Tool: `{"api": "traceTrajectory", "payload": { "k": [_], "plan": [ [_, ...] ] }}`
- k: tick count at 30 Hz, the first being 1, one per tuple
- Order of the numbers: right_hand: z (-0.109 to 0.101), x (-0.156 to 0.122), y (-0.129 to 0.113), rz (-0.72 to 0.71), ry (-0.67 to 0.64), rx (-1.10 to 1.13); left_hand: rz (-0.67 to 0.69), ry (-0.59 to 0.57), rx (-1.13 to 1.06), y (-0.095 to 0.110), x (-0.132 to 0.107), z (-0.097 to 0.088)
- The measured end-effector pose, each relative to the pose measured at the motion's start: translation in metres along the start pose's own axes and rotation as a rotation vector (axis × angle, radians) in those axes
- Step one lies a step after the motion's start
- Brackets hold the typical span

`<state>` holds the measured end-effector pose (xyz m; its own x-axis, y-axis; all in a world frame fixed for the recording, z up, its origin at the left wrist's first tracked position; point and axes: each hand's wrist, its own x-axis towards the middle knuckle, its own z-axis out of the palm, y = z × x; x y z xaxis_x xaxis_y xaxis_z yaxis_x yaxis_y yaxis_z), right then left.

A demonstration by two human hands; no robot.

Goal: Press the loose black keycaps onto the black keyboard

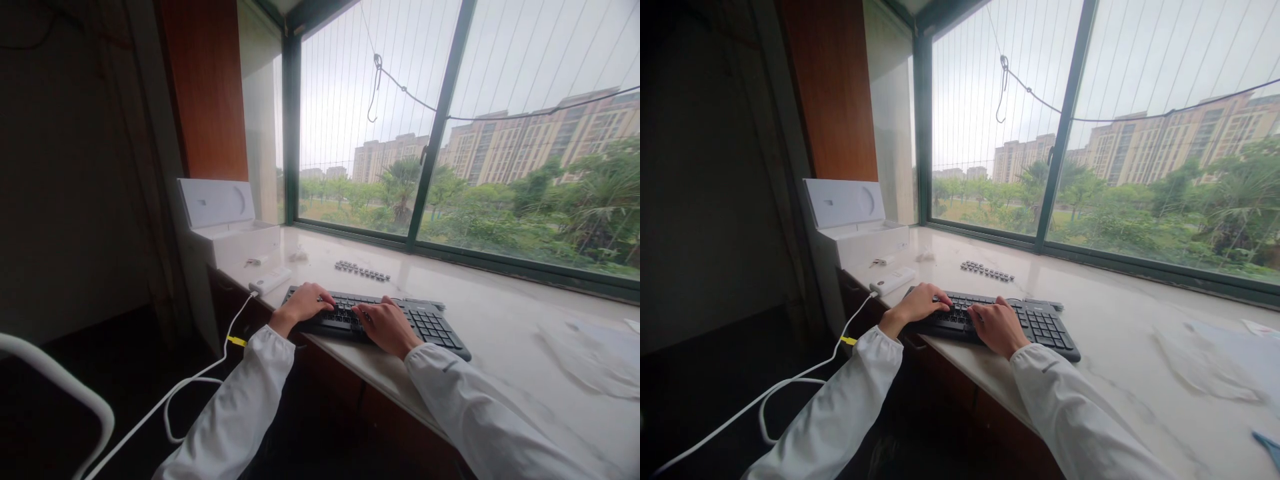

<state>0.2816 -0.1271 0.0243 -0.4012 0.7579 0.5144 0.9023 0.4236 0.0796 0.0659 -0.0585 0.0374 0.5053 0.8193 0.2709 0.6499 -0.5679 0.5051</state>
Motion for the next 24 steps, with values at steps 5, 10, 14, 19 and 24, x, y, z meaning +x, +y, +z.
{"api": "traceTrajectory", "payload": {
  "k": [5,10,14,19,24],
  "plan": [
    [0.001,0.0,0.001,0.003,-0.001,-0.009,0.044,0.047,-0.029,0.007,-0.004,0.0],
    [0.002,0.0,0.001,0.006,0.003,-0.004,0.056,0.025,-0.067,0.012,-0.009,-0.001],
    [0.003,0.0,0.002,0.008,-0.002,0.007,0.097,0.014,-0.054,0.01,-0.01,0.002],
    [0.002,0.0,0.002,0.009,-0.016,-0.002,0.064,0.038,-0.031,0.011,-0.011,0.004],
    [0.002,0.0,0.001,0.013,-0.014,-0.017,0.09,0.001,0.035,0.014,-0.013,0.003]
  ]
}}
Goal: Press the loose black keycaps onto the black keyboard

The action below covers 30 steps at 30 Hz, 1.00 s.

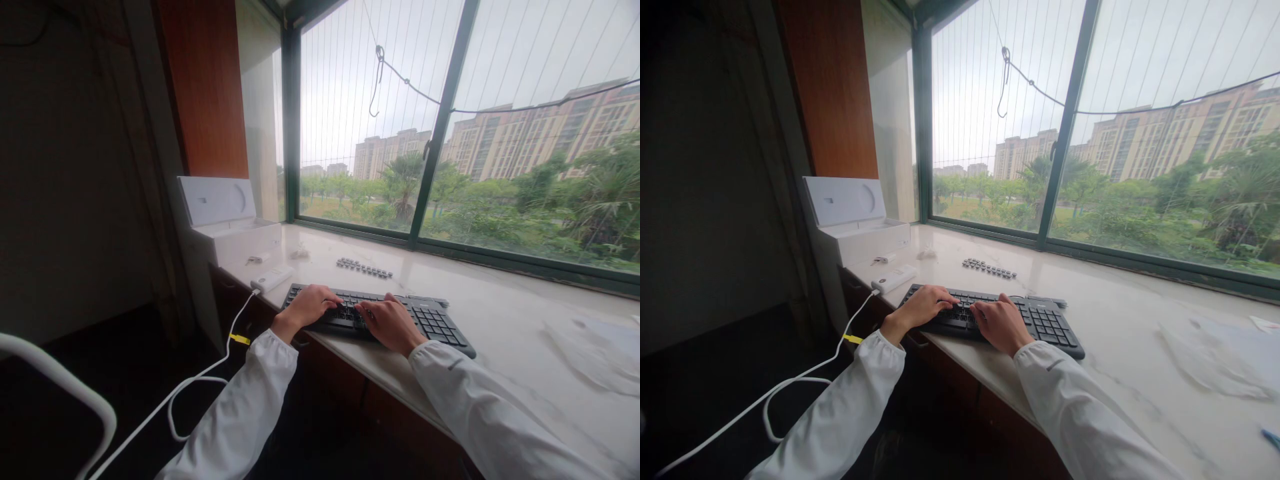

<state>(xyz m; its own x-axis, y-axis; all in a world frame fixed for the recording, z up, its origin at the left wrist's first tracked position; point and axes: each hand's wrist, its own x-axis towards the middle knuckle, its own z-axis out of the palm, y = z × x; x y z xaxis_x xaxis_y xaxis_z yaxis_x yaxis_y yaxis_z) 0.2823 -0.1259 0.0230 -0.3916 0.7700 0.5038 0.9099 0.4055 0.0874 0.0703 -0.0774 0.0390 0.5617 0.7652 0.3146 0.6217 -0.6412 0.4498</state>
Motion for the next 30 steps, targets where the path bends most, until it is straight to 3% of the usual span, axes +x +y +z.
{"api": "traceTrajectory", "payload": {
  "k": [8,14,24,30],
  "plan": [
    [-0.001,0.0,-0.001,0.004,0.008,0.032,0.037,0.123,0.005,0.0,0.001,0.012],
    [-0.001,0.0,0.0,0.01,-0.001,0.029,-0.023,0.183,-0.112,-0.007,0.001,0.003],
    [-0.001,0.0,0.001,-0.007,-0.013,0.007,-0.043,0.222,-0.048,-0.011,0.003,0.008],
    [0.0,0.0,0.002,-0.005,-0.027,0.011,-0.017,0.162,0.006,-0.009,0.003,0.005]
  ]
}}
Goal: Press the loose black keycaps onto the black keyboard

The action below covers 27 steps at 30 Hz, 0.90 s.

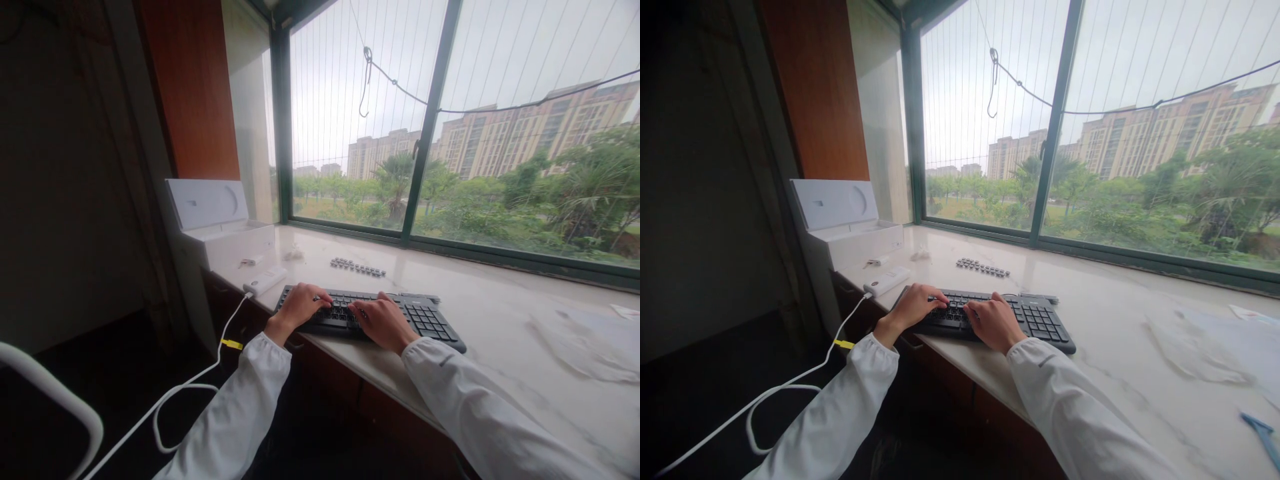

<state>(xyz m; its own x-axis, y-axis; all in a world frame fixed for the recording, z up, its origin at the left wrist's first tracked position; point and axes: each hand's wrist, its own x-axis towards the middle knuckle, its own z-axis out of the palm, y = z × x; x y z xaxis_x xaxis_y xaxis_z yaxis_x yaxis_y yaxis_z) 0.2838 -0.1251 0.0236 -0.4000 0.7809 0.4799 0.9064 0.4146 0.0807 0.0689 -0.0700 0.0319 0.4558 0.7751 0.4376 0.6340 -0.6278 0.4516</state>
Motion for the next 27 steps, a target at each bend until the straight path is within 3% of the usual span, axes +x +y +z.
{"api": "traceTrajectory", "payload": {
  "k": [10,19,27],
  "plan": [
    [-0.0004,-0.0002,-0.0002,0.006,0.003,0.019,0.072,-0.078,0.072,-0.0002,0.0,-0.005],
    [0.0005,-0.0002,0.0014,0.01,0.004,0.028,0.103,-0.031,0.018,-0.006,0.0014,-0.0009],
    [0.0016,-0.0001,0.0007,0.01,-0.004,0.019,0.23,-0.03,0.185,-0.008,0.0003,-0.0013]
  ]
}}
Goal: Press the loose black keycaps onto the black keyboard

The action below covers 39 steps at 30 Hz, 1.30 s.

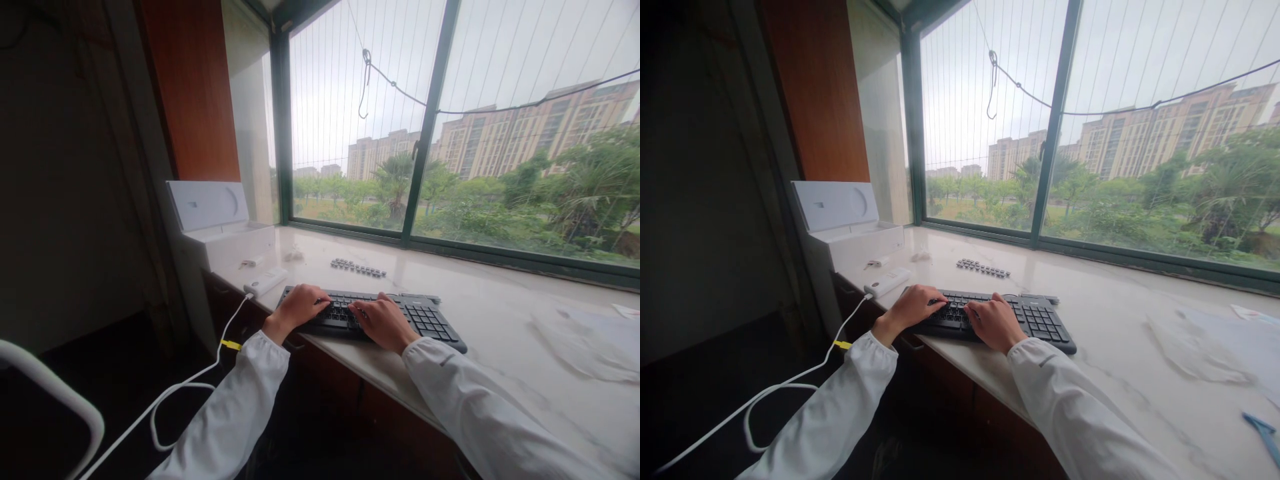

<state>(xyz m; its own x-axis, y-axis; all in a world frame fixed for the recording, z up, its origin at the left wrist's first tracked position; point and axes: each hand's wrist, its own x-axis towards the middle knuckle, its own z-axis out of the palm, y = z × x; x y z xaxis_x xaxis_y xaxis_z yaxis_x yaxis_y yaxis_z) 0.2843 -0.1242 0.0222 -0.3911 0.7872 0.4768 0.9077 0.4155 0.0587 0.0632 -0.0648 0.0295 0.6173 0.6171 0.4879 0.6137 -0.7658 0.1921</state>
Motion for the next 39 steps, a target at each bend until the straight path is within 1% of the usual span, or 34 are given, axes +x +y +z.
{"api": "traceTrajectory", "payload": {
  "k": [7,16,21,31,39],
  "plan": [
    [-0.001,0.0,0.0,-0.004,0.001,0.013,0.025,0.02,0.024,-0.002,-0.001,0.003],
    [-0.002,-0.001,0.0,0.001,-0.025,-0.009,0.014,-0.055,0.122,0.005,0.0,0.0],
    [-0.002,0.0,0.0,0.004,-0.035,-0.009,-0.018,-0.087,0.157,0.009,0.001,0.001],
    [0.0,0.001,-0.001,0.008,-0.033,-0.006,-0.106,-0.051,0.097,0.016,0.002,-0.001],
    [0.001,0.001,-0.001,0.011,-0.056,-0.029,-0.165,-0.085,0.107,0.019,0.002,-0.002]
  ]
}}
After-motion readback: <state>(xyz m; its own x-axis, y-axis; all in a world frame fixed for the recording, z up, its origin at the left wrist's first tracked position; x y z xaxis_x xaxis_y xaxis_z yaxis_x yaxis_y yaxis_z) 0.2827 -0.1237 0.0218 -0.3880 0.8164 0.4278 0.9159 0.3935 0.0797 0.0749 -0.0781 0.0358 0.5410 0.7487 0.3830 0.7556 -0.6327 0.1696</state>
